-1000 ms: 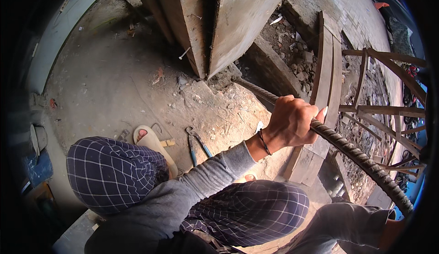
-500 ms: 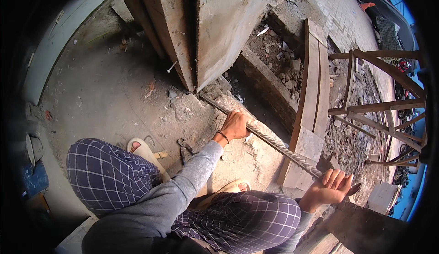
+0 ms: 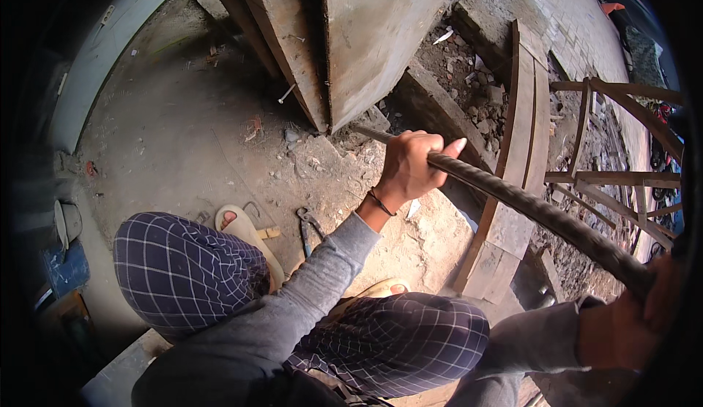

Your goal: The person uses a long metal rebar as a lever to pry apart a large wooden door frame or panel from a wall. They repeatedly insert the rebar into the gap and apply force to separate the wood, while another person stands nearby holding a rope.

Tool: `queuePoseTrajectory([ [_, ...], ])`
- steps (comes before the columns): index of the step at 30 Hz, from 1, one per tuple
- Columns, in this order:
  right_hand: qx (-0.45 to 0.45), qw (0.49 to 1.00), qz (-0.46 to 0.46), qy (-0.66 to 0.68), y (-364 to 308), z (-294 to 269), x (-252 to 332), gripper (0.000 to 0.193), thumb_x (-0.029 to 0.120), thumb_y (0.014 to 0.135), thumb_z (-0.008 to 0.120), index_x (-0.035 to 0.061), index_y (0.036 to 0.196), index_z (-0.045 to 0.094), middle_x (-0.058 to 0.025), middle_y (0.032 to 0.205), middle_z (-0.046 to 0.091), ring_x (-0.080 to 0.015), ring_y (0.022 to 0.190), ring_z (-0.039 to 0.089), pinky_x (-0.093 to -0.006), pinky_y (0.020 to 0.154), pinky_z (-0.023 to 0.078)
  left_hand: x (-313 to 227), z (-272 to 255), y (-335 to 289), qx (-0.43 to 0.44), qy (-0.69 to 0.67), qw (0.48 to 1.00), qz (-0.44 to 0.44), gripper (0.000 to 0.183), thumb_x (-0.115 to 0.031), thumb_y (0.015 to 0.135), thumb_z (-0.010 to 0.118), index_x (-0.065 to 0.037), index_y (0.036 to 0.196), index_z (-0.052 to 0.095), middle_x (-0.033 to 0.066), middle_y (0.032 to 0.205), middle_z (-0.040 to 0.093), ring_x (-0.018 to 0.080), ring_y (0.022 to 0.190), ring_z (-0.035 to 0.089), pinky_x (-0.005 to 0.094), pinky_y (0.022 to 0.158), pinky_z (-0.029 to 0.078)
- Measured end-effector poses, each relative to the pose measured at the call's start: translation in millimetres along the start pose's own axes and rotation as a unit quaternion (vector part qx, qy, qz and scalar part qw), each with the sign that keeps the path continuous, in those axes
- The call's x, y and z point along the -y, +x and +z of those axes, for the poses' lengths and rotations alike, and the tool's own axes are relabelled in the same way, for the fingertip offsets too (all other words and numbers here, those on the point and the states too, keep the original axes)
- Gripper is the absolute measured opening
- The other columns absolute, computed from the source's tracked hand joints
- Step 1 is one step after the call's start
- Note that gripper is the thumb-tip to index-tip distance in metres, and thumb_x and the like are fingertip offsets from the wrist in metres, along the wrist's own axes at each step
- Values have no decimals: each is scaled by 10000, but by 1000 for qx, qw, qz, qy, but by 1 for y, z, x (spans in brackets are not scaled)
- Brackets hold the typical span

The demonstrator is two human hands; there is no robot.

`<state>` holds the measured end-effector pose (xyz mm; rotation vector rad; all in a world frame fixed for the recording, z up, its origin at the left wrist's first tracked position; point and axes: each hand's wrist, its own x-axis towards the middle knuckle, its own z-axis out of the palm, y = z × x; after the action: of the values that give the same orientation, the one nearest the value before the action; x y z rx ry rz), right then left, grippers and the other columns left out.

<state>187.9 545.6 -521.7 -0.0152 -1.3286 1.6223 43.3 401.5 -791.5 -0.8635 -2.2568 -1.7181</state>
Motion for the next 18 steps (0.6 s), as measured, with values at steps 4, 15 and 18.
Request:
queuePoseTrajectory([
  [4,-46,995,77,-33,-48,34,-94,427,233,1073,469,159,686,305,36,520,258,-51,398,199,-248,341,171,102,-20,-51,26,34,994,-98,308,-263,893,839,-43,841,630,109,834,648,320,871,618,406,809,504],
  [15,-189,981,14,-31,-133,-64,-31,451,242,1146,405,157,710,324,22,583,301,-74,458,245,-244,402,244,88,14,-86,166,91,981,-39,369,-273,916,727,-71,619,644,151,655,655,373,668,640,480,731,490],
  [18,-60,998,-1,13,-78,-80,39,437,183,1138,420,137,711,344,0,625,359,-79,488,295,-227,439,304,34,21,-61,120,28,992,-1,437,-274,916,712,-106,534,587,137,541,586,371,539,591,476,596,433],
])
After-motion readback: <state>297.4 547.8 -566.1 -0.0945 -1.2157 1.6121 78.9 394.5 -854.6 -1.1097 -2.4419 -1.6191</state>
